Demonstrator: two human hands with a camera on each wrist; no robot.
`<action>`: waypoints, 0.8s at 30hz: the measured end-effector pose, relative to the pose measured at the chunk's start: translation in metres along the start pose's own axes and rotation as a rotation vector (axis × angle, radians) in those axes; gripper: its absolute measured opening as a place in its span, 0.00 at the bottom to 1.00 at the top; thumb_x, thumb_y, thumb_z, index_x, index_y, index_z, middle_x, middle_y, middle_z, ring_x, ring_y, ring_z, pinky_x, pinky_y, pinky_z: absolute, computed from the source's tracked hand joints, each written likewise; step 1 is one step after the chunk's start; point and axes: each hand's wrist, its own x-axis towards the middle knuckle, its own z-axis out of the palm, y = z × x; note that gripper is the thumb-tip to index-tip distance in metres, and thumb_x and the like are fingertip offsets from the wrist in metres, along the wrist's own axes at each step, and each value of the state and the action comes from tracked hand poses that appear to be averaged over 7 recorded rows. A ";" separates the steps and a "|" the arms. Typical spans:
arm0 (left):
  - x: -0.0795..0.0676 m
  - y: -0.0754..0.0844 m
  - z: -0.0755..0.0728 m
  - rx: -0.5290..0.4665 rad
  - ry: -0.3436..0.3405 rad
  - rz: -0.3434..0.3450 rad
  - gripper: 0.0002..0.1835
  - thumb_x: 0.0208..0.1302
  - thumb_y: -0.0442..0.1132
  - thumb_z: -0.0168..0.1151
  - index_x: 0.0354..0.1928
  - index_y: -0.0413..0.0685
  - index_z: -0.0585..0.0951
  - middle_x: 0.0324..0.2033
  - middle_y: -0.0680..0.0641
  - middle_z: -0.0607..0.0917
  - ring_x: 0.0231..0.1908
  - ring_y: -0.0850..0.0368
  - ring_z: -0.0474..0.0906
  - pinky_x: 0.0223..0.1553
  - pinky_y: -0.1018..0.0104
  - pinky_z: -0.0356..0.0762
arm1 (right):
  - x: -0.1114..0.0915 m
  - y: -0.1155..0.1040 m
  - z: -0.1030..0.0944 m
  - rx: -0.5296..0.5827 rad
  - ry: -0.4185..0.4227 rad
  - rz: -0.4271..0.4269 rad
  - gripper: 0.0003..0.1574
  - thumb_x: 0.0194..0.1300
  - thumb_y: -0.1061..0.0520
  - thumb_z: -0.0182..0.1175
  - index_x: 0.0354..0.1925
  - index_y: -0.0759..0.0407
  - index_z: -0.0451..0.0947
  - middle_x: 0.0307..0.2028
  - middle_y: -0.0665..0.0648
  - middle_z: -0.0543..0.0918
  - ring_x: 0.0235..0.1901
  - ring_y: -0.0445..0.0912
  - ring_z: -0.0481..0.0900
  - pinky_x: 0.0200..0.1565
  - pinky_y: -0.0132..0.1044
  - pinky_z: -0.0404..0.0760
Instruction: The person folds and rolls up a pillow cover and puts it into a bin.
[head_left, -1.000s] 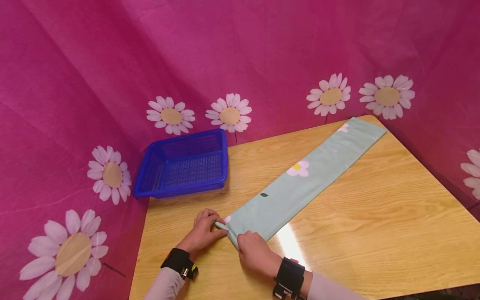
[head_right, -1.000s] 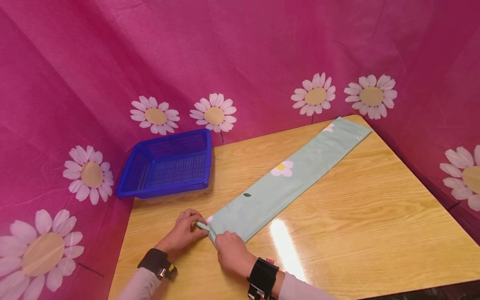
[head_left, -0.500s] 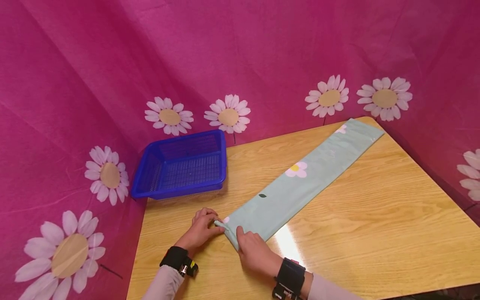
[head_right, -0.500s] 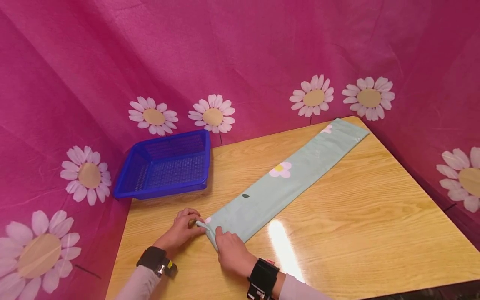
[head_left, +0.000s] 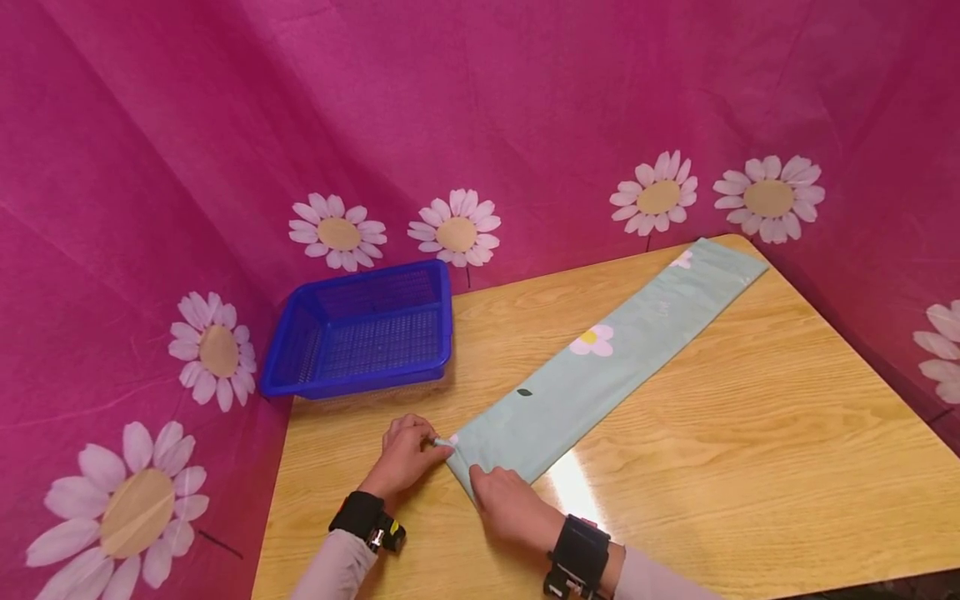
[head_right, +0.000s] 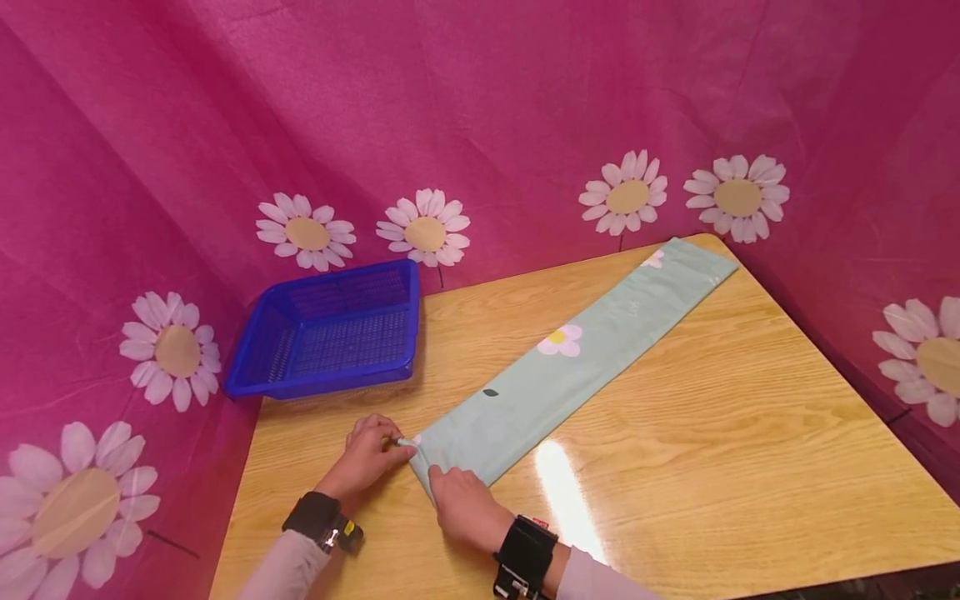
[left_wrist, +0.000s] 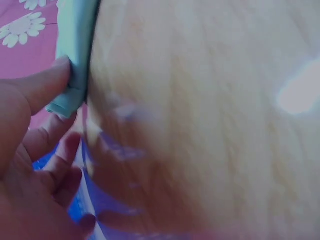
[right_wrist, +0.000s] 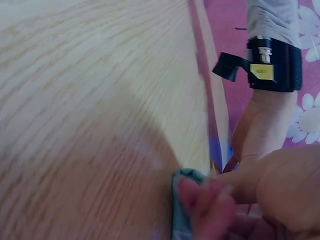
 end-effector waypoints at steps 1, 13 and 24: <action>0.000 0.002 0.000 0.012 0.002 -0.016 0.14 0.62 0.49 0.77 0.28 0.50 0.84 0.43 0.50 0.79 0.57 0.43 0.68 0.61 0.42 0.57 | 0.000 0.000 0.000 -0.013 -0.004 0.001 0.13 0.61 0.68 0.64 0.36 0.59 0.69 0.20 0.54 0.74 0.20 0.50 0.77 0.21 0.42 0.73; -0.008 0.009 0.007 0.147 0.156 0.098 0.17 0.57 0.49 0.80 0.36 0.51 0.80 0.39 0.48 0.78 0.54 0.40 0.72 0.59 0.39 0.61 | 0.000 0.003 0.003 -0.045 -0.043 0.059 0.11 0.61 0.65 0.64 0.31 0.56 0.70 0.20 0.53 0.74 0.19 0.49 0.76 0.20 0.42 0.72; -0.039 0.018 0.009 0.429 0.127 0.633 0.12 0.64 0.38 0.74 0.49 0.50 0.89 0.52 0.49 0.87 0.61 0.47 0.79 0.66 0.43 0.72 | 0.005 0.017 -0.004 0.096 -0.135 0.064 0.14 0.66 0.64 0.64 0.28 0.53 0.70 0.21 0.48 0.71 0.21 0.45 0.71 0.24 0.37 0.70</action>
